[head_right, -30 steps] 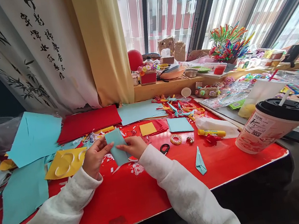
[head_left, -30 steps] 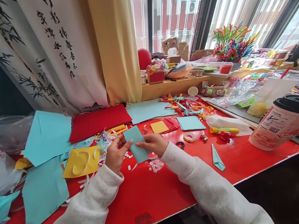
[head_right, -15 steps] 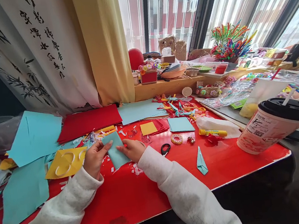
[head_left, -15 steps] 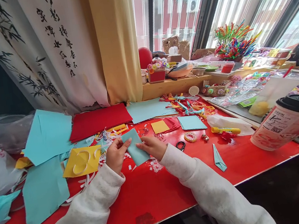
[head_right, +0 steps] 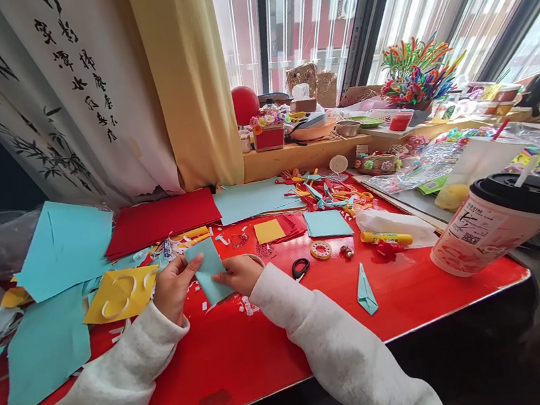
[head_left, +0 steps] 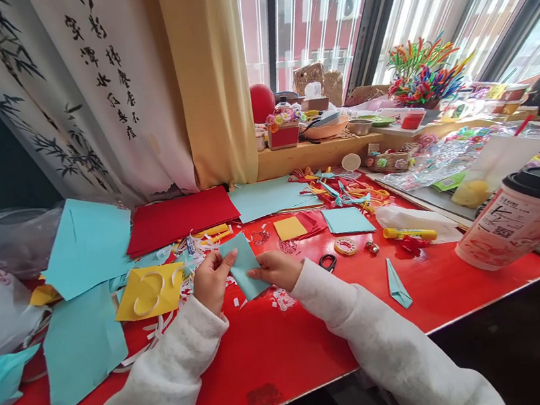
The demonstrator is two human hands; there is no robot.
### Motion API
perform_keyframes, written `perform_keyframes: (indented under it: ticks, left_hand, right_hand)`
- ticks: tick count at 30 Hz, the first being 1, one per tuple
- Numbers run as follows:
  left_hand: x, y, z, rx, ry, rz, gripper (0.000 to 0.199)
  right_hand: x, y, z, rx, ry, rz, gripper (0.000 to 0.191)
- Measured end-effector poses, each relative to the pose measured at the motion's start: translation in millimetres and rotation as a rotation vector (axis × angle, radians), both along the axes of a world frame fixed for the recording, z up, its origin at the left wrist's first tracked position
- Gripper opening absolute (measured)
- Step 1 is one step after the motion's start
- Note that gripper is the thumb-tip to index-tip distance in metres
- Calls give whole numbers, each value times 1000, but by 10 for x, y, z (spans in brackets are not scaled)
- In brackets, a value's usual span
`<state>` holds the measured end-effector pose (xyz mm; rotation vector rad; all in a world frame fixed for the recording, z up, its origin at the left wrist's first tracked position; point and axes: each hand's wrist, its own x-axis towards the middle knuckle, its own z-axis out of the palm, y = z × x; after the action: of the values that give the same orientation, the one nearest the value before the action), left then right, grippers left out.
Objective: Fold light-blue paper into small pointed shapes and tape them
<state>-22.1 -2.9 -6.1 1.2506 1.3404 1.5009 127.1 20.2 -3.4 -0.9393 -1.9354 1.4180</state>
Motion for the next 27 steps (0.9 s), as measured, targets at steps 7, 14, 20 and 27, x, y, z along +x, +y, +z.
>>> perform_keyframes:
  ticks: [7,14,20,27]
  left_hand:
    - [16,-9,14,13,-56,-88,29]
    - [-29,-6,-8,-17,157,-50,33]
    - [43,-22,49,-112,8,-196,33]
    - [64,-27,40,-91,23,-226,33]
  right_hand:
    - [9,-19,24,-142,41,22,28]
    - [1,-2,33,-137,25,-12,29]
    - [20,35,27,-10,74,-226,30]
    - [16,23,100,-12,296,-344,29]
